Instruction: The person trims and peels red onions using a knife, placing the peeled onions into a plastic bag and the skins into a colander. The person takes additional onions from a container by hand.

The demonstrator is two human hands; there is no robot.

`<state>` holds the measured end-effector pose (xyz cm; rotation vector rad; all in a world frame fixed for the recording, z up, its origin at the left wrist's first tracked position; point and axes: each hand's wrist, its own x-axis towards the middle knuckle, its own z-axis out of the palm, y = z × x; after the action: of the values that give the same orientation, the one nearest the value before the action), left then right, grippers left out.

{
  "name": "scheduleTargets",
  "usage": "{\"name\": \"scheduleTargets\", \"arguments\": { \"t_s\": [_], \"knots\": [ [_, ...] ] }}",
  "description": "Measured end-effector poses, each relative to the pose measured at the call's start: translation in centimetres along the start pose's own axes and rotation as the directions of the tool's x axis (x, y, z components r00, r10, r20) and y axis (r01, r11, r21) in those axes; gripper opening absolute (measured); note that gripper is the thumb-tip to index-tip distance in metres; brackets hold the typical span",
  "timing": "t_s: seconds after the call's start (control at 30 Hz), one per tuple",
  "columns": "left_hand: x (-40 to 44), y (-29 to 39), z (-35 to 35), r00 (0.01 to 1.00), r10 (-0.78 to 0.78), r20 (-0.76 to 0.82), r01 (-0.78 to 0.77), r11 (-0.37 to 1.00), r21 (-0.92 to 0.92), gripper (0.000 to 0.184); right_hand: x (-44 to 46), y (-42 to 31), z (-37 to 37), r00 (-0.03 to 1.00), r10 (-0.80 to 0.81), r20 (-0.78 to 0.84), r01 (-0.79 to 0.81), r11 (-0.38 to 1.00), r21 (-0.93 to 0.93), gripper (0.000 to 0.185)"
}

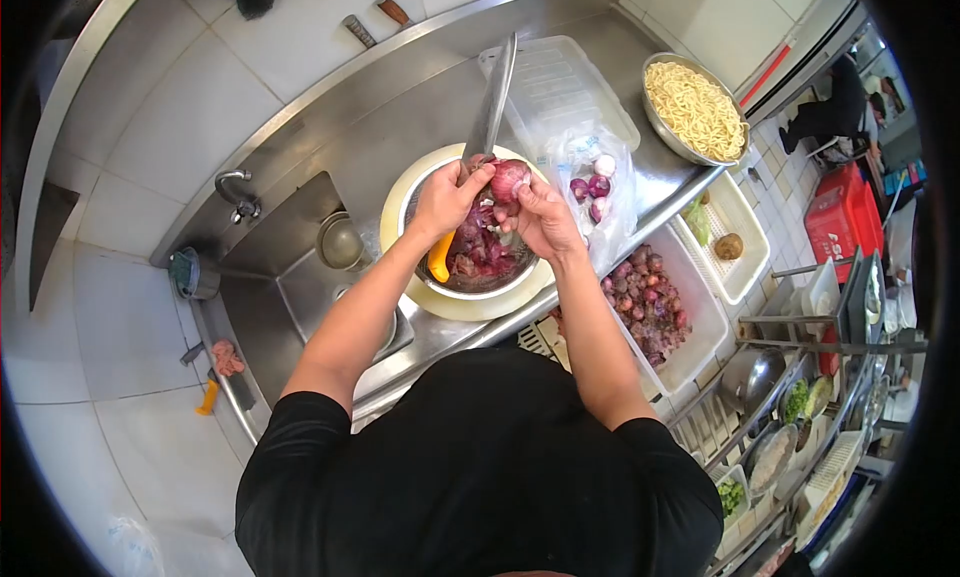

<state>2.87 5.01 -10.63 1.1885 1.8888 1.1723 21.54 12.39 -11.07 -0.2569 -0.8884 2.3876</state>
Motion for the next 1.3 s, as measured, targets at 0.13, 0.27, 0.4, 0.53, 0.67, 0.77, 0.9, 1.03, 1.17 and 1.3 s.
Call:
{"name": "scheduleTargets", "arguments": {
  "t_s": [0.13, 0.27, 0.4, 0.53, 0.67, 0.77, 0.9, 1.03, 1.17, 1.3],
  "knots": [
    [-1.0, 0.1, 0.0, 0.999, 0.036, -0.018, -0.037, 0.999, -0.039, 0.043, 1.4, 1.5, -1.2, 0.976, -0.072, -0.205, 0.008, 0.955, -0.296, 0.044],
    [-3.9, 2.8, -1.2, 0.991, 0.057, 0.119, -0.073, 0.988, 0.139, 0.046, 1.8, 1.5, -1.4, 0.945, -0.154, -0.288, 0.059, 0.948, -0.312, 0.041],
    [-4.7, 4.0, -3.9, 0.998, 0.069, -0.005, -0.055, 0.842, 0.536, 0.056, 1.0, 0.2, -1.6, 0.956, -0.106, -0.275, 0.032, 0.964, -0.263, 0.04],
    [-2.7, -1.4, -5.1, 0.986, 0.119, -0.112, -0.043, 0.849, 0.527, 0.066, 0.0, -1.5, -0.9, 0.97, -0.087, -0.228, 0.007, 0.944, -0.33, 0.039],
    [-2.4, 1.1, -5.8, 0.977, 0.2, -0.075, -0.127, 0.827, 0.547, 0.068, -0.2, -1.5, -0.1, 0.987, -0.07, -0.146, 0.02, 0.948, -0.317, 0.046],
    [-1.9, 3.8, -6.3, 0.97, 0.237, 0.048, -0.233, 0.863, 0.448, 0.072, -0.6, -1.4, 0.6, 0.999, -0.027, -0.043, 0.014, 0.96, -0.278, 0.055],
    [-0.8, 5.5, -6.5, 0.925, 0.327, 0.196, -0.381, 0.802, 0.46, 0.079, -0.9, -1.5, 1.2, 0.999, 0.043, -0.012, -0.044, 0.969, -0.241, 0.05],
    [1.1, 3.5, -6.4, 0.938, 0.295, 0.18, -0.342, 0.869, 0.359, 0.081, -1.0, -1.3, 1.7, 1.0, 0.007, 0.001, -0.006, 0.973, -0.233, 0.053],
    [0.0, 5.0, -7.0, 0.977, 0.201, 0.073, -0.201, 0.742, 0.639, 0.081, -1.0, -1.2, 0.7, 0.996, -0.082, 0.024, 0.085, 0.963, -0.254, 0.055],
    [-0.8, 5.9, -7.3, 0.974, 0.218, 0.067, -0.208, 0.729, 0.653, 0.084, -1.3, -1.8, 0.9, 0.995, -0.059, 0.075, 0.074, 0.975, -0.211, 0.055]
  ]
}}
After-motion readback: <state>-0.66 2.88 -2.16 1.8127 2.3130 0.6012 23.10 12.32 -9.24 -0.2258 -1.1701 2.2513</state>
